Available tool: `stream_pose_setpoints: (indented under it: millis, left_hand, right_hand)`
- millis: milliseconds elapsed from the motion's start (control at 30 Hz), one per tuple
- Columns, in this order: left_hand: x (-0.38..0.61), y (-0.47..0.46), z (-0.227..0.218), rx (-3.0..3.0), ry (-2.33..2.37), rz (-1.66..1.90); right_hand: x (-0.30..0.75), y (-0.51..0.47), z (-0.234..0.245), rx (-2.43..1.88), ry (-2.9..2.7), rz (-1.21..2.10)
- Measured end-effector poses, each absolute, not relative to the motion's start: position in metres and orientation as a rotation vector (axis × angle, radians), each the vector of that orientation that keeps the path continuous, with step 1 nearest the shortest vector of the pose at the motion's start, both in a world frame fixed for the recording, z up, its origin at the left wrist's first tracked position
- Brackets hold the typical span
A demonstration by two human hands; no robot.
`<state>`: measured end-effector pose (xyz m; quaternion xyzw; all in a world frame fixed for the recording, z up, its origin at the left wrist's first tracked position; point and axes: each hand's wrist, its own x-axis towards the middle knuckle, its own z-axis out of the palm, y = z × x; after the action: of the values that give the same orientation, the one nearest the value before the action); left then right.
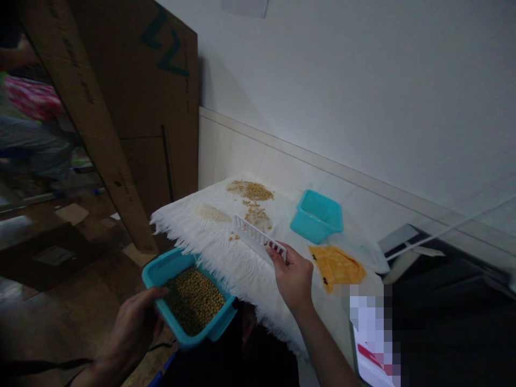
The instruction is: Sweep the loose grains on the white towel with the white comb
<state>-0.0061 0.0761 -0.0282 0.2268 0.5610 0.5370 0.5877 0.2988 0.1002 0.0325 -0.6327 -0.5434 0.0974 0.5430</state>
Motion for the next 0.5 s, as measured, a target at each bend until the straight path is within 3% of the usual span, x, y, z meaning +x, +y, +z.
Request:
stream_pose_setpoints:
  millis: [500]
  left_hand:
    - [-0.004,0.077,-0.024,0.501,1.311,1.243]
  right_hand:
    - [0.289,0.094,0.039,-1.488,-1.284,0.292]
